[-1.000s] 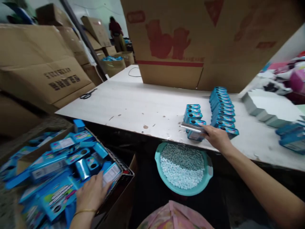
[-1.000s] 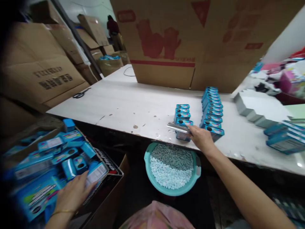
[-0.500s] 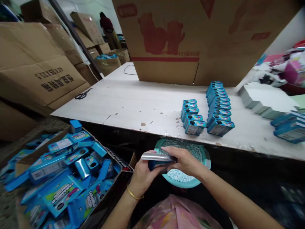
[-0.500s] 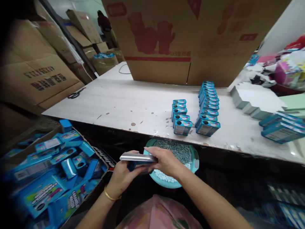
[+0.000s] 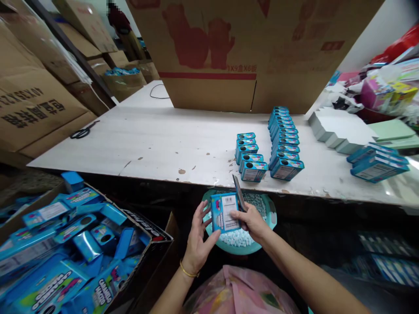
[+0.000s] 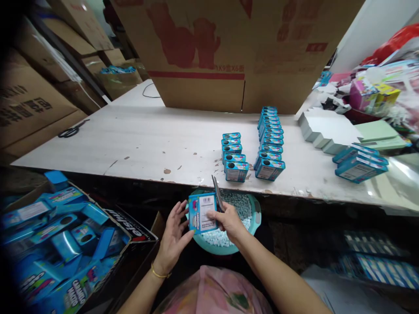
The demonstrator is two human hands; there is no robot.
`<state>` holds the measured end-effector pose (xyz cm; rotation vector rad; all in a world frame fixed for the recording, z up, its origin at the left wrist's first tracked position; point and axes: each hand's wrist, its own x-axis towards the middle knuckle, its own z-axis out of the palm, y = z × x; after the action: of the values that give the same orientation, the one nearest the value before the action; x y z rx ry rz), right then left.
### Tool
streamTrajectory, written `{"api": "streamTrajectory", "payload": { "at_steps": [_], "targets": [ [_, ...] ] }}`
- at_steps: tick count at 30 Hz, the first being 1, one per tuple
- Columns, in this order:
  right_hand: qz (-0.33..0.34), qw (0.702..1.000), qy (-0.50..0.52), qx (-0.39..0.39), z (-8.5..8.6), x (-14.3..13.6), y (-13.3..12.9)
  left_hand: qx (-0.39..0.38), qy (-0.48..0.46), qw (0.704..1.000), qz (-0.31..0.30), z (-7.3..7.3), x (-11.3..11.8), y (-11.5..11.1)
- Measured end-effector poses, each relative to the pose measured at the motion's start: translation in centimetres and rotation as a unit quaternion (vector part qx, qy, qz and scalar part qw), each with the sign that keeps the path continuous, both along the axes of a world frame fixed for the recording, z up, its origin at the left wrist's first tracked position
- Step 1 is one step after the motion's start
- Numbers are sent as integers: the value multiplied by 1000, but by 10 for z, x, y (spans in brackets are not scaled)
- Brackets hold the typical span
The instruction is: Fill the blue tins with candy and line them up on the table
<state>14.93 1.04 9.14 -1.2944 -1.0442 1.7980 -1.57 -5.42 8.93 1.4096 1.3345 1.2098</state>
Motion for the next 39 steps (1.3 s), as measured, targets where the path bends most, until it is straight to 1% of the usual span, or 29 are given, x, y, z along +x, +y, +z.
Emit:
{"api": "streamTrajectory", "payload": {
  "at_steps": [1, 2, 4, 5, 7, 8, 9, 12, 14, 15, 18, 19, 20, 22, 25, 27, 28, 29, 30, 31, 32, 33, 34, 35, 36, 37, 39],
  "targets": [
    [-15, 1000, 5, -26, -2, -2, -2, 37, 68, 997, -25, 1, -1, -1],
    [-19, 999, 4, -48, -4, -3, -3, 69, 140, 986, -51, 1, -4, -2],
    [0, 997, -3, -83, -10, -2, -7, 110, 270, 951, -102, 1, -10, 0],
    [14, 995, -7, -96, -13, -1, -8, 120, 313, 932, -135, -1, -12, 2],
    [35, 992, -17, -121, -22, 1, -12, 122, 359, 900, -213, -5, -15, 7],
    [46, 989, -21, -138, -27, 2, -14, 118, 366, 890, -246, -8, -15, 9],
    [57, 986, -26, -154, -31, 3, -15, 113, 365, 885, -264, -11, -15, 11],
    [80, 978, -43, -188, -40, 9, -18, 100, 346, 894, -266, -15, -11, 12],
    [97, 978, -57, -174, -41, 15, -15, 79, 328, 899, -279, -13, -10, 11],
    [122, 978, -64, -158, -40, 18, -13, 61, 320, 904, -277, -12, -10, 11],
    [232, 966, -74, -90, -32, 26, -4, 6, 289, 920, -263, -9, -11, 14],
    [259, 961, -70, -60, -29, 26, -1, -8, 275, 922, -272, -9, -10, 17],
    [271, 960, -65, -34, -26, 25, 1, -18, 263, 921, -285, -10, -9, 19],
    [264, 963, -52, -11, -24, 20, 3, -29, 254, 919, -301, -14, -6, 23],
    [233, 972, -34, -28, -24, 15, 2, -35, 261, 926, -270, -22, 1, 22],
    [208, 976, -56, -11, -28, 19, 3, -41, 225, 941, -249, -30, 3, 18],
    [207, 974, -91, 14, -31, 25, 4, -55, 190, 953, -230, -35, 3, 17],
    [220, 963, -145, 47, -34, 34, 6, -78, 147, 965, -201, -40, 1, 16],
    [246, 938, -227, 90, -37, 44, 9, -111, 98, 975, -166, -46, -2, 17],
    [275, 895, -324, 137, -40, 56, 12, -151, 49, 979, -127, -52, -5, 20],
    [292, 840, -420, 181, -44, 69, 16, -195, 1, 977, -91, -58, -8, 24],
    [295, 784, -502, 213, -46, 81, 19, -235, -42, 969, -61, -65, -12, 29],
    [287, 739, -564, 231, -49, 92, 23, -262, -76, 961, -40, -72, -14, 34],
    [275, 710, -603, 239, -52, 100, 26, -276, -100, 956, -24, -79, -14, 40],
    [266, 698, -621, 238, -55, 105, 28, -278, -115, 954, -8, -86, -14, 47],
    [265, 695, -626, 234, -59, 106, 30, -271, -124, 955, 10, -93, -11, 53],
    [275, 691, -629, 224, -71, 98, 30, -251, -130, 957, 57, -105, -2, 63]
  ]
}}
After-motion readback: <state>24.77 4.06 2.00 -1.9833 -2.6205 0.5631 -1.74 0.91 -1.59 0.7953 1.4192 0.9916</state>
